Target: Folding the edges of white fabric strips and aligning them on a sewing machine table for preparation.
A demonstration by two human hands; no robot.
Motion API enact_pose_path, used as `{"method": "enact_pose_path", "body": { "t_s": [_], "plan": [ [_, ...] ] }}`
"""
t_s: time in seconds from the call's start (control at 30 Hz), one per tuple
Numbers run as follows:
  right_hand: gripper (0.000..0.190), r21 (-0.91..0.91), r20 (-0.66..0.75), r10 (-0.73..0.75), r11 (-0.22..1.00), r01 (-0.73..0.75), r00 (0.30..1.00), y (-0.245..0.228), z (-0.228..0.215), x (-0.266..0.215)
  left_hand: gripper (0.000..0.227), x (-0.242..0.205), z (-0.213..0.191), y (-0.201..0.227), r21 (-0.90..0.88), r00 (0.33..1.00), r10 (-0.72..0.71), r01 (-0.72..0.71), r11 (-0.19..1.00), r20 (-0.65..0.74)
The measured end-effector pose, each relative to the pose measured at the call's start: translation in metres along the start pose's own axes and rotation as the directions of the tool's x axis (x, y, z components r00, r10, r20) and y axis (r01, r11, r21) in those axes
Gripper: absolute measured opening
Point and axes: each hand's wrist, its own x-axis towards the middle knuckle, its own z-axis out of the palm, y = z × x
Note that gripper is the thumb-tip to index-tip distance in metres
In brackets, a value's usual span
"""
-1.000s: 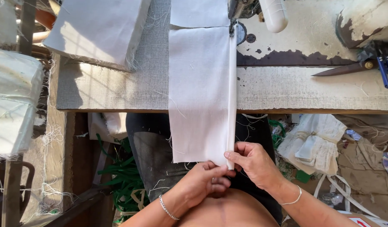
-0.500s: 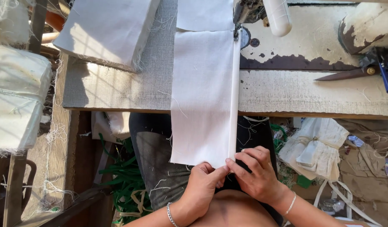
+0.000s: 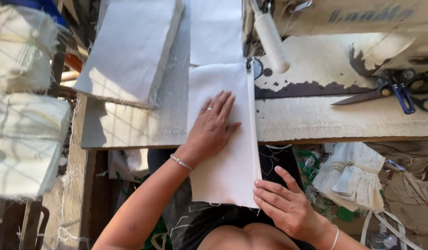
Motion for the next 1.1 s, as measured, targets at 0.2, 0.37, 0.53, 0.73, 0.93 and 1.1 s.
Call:
{"method": "enact_pose_path", "body": {
  "t_s": [0.2,0.37,0.53,0.73,0.93,1.1],
  "plan": [
    [0.014,0.02,-0.031,0.046,0.999,-0.045,0.998,0.006,0.029,-0.023,0.059,0.005,-0.018,-0.025,0.363,0.954,-0.135,0.029,0.931,0.269],
    [0.023,0.002,0.007,0.11,0.994,-0.111,0.994,-0.002,0.037,-0.028,0.043,0.051,-0.005,-0.001,0.254,0.983,0.142,-0.168,0.953,0.121],
    [0.022,-0.046,-0.025,0.087,0.995,-0.088,0.996,-0.004,0.028,-0.016,0.063,0.069,0.001,-0.002,0.254,0.887,0.041,-0.176,0.951,0.46],
    [0.022,-0.106,-0.046,0.1,0.989,-0.105,0.994,-0.004,0.022,-0.015,0.071,-0.009,-0.009,0.035,0.238,0.78,0.267,-0.465,0.853,0.567],
    [0.031,-0.082,0.007,0.121,0.989,-0.12,0.993,-0.006,0.019,-0.015,0.045,-0.013,-0.029,0.037,-0.081,0.806,0.369,-0.376,0.923,0.463],
    [0.033,-0.128,-0.011,0.113,0.985,-0.113,0.994,-0.01,0.017,-0.011,0.042,0.004,-0.02,0.0,0.091,0.888,0.33,-0.376,0.922,0.319]
  ]
}}
